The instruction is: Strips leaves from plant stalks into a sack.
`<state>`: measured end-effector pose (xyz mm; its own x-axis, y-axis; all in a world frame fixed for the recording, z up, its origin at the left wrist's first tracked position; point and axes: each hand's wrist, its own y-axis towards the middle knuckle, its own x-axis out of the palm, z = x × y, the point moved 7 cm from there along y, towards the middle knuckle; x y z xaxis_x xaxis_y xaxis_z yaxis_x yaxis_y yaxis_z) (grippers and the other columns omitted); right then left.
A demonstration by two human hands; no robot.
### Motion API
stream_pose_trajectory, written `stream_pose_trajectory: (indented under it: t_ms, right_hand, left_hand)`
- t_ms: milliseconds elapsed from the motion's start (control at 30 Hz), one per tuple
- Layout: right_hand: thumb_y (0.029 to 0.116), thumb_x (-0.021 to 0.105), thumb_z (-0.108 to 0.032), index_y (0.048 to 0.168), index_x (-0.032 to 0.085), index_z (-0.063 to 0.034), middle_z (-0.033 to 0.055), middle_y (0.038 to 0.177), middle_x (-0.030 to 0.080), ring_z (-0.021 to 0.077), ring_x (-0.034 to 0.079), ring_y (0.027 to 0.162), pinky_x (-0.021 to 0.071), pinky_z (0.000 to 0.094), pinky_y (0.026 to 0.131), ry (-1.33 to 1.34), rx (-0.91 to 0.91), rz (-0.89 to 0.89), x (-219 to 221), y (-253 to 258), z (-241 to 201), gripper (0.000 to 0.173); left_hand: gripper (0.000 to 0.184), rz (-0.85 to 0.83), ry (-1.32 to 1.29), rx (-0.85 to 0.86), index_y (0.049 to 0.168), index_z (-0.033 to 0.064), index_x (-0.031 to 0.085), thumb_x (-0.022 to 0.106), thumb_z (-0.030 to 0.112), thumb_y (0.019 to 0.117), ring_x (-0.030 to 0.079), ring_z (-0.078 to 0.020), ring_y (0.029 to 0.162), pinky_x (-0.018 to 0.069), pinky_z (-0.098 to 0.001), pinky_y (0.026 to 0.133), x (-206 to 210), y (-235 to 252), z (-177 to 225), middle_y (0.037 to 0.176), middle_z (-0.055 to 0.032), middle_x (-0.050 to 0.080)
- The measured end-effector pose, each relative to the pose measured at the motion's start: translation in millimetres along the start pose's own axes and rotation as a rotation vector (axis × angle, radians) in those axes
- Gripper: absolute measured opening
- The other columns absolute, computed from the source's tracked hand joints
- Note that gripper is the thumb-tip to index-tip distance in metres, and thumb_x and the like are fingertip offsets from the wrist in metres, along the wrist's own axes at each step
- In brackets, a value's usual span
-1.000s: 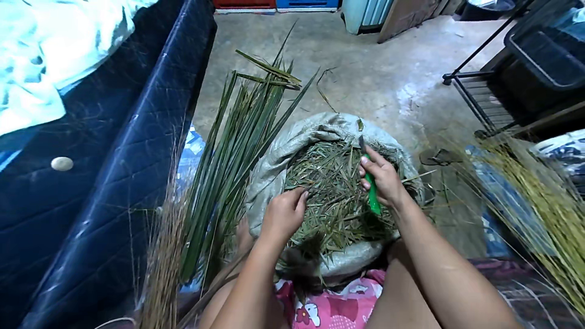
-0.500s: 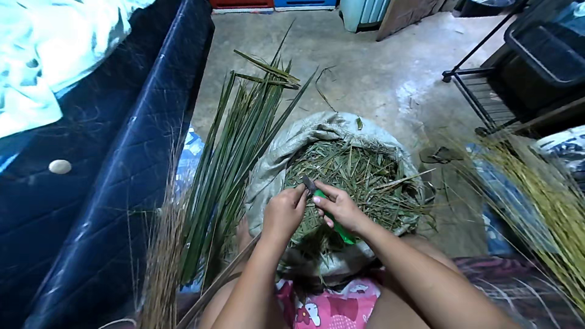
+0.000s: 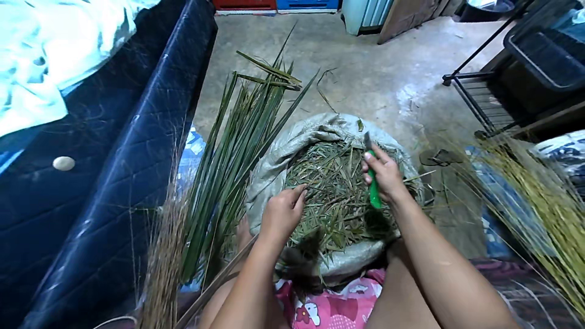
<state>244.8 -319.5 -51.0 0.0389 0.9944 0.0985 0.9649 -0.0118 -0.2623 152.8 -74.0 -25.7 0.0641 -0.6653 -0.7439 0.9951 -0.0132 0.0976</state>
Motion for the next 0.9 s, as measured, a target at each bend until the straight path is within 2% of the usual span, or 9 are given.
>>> stream_pose_trajectory:
  t_ms: [100, 167, 267, 367, 567, 700, 800, 833, 900]
  right_hand:
    - [0.1117, 0.041, -0.011, 0.161, 0.029, -0.0094, 0.0004, 0.071, 0.055, 0.0064, 0.051, 0.047, 0.0469, 0.0197, 0.043, 0.005, 0.025, -0.078, 3.5, -6.9, -2.6, 0.051]
    - [0.1100, 0.041, -0.012, 0.163, 0.022, -0.0094, -0.0006, 0.075, 0.057, 0.0056, 0.052, 0.050, 0.0473, 0.0199, 0.046, -0.068, 0.107, -0.297, 34.2, -27.5, 7.3, 0.056]
    - [0.1080, 0.048, -0.014, 0.164, 0.022, -0.0077, 0.0004, 0.079, 0.058, 0.0065, 0.052, 0.051, 0.0474, 0.0213, 0.046, -0.055, 0.221, -0.527, 80.4, -58.8, 29.8, 0.062]
    - [0.1089, 0.049, -0.013, 0.162, 0.028, -0.0062, 0.0010, 0.078, 0.058, 0.0070, 0.052, 0.050, 0.0473, 0.0212, 0.046, 0.017, 0.287, -0.505, 90.3, -61.4, 40.7, 0.058]
    - [0.1117, 0.042, -0.013, 0.161, 0.031, -0.0095, 0.0009, 0.074, 0.055, 0.0063, 0.048, 0.048, 0.0449, 0.0202, 0.044, 0.084, 0.207, -0.248, 46.3, -20.5, 23.3, 0.051]
    - [0.1097, 0.043, -0.014, 0.161, 0.024, -0.0069, 0.0001, 0.076, 0.057, 0.0061, 0.051, 0.050, 0.0466, 0.0202, 0.045, -0.010, 0.250, -0.442, 69.6, -45.7, 29.9, 0.055]
    - [0.1080, 0.048, -0.014, 0.166, 0.014, -0.0099, -0.0003, 0.077, 0.056, 0.0066, 0.051, 0.051, 0.0462, 0.0215, 0.046, -0.022, 0.328, -0.616, 105.1, -82.5, 47.2, 0.067]
    - [0.1087, 0.048, -0.014, 0.166, 0.012, -0.0102, -0.0004, 0.077, 0.055, 0.0065, 0.050, 0.051, 0.0459, 0.0213, 0.046, -0.008, 0.347, -0.615, 111.0, -88.5, 51.1, 0.068]
    - [0.1090, 0.049, -0.013, 0.165, 0.017, -0.0080, 0.0001, 0.077, 0.054, 0.0067, 0.050, 0.050, 0.0456, 0.0213, 0.046, 0.007, 0.344, -0.557, 111.6, -87.5, 53.0, 0.065]
  left_hand:
    - [0.031, 0.000, 0.010, 0.000, 0.122, 0.0046, 0.075, 0.055, 0.021, 0.1055, 0.075, -0.0309, 0.093, 0.0582, -0.0496, 0.088, -0.3, 0.3, 0.9, 0.100, -0.0167, 0.077]
    - [0.031, -0.007, 0.015, -0.004, 0.122, 0.0048, 0.075, 0.055, 0.021, 0.1056, 0.075, -0.0317, 0.094, 0.0578, -0.0504, 0.089, 0.7, 0.9, 2.0, 0.102, -0.0169, 0.077]
    - [0.031, -0.015, 0.027, -0.002, 0.122, 0.0049, 0.075, 0.055, 0.021, 0.1054, 0.075, -0.0320, 0.096, 0.0575, -0.0519, 0.089, 4.0, 1.9, 2.5, 0.104, -0.0170, 0.077]
    - [0.033, -0.104, 0.039, -0.047, 0.128, 0.0067, 0.072, 0.054, 0.024, 0.1065, 0.073, -0.0324, 0.104, 0.0552, -0.0533, 0.095, 8.6, 3.0, -0.6, 0.111, -0.0164, 0.076]
    - [0.035, -0.213, 0.028, -0.109, 0.134, 0.0087, 0.069, 0.053, 0.026, 0.1077, 0.072, -0.0317, 0.105, 0.0535, -0.0523, 0.097, 10.0, 3.5, -6.9, 0.112, -0.0160, 0.075]
    - [0.037, -0.240, 0.041, -0.115, 0.136, 0.0074, 0.067, 0.050, 0.025, 0.1091, 0.072, -0.0344, 0.105, 0.0530, -0.0541, 0.097, 12.3, 3.2, -3.6, 0.112, -0.0179, 0.074]
    - [0.032, -0.203, 0.061, -0.109, 0.122, 0.0000, 0.072, 0.052, 0.018, 0.1068, 0.072, -0.0358, 0.105, 0.0537, -0.0549, 0.095, 9.9, 3.3, -1.2, 0.111, -0.0205, 0.074]
    - [0.030, -0.194, 0.073, -0.110, 0.118, -0.0018, 0.073, 0.052, 0.016, 0.1058, 0.072, -0.0362, 0.103, 0.0538, -0.0552, 0.093, 9.1, 3.1, -1.2, 0.110, -0.0211, 0.074]
    - [0.031, -0.177, 0.090, -0.099, 0.120, -0.0018, 0.073, 0.052, 0.016, 0.1059, 0.072, -0.0367, 0.104, 0.0545, -0.0549, 0.093, 8.4, 2.7, -1.1, 0.110, -0.0214, 0.074]
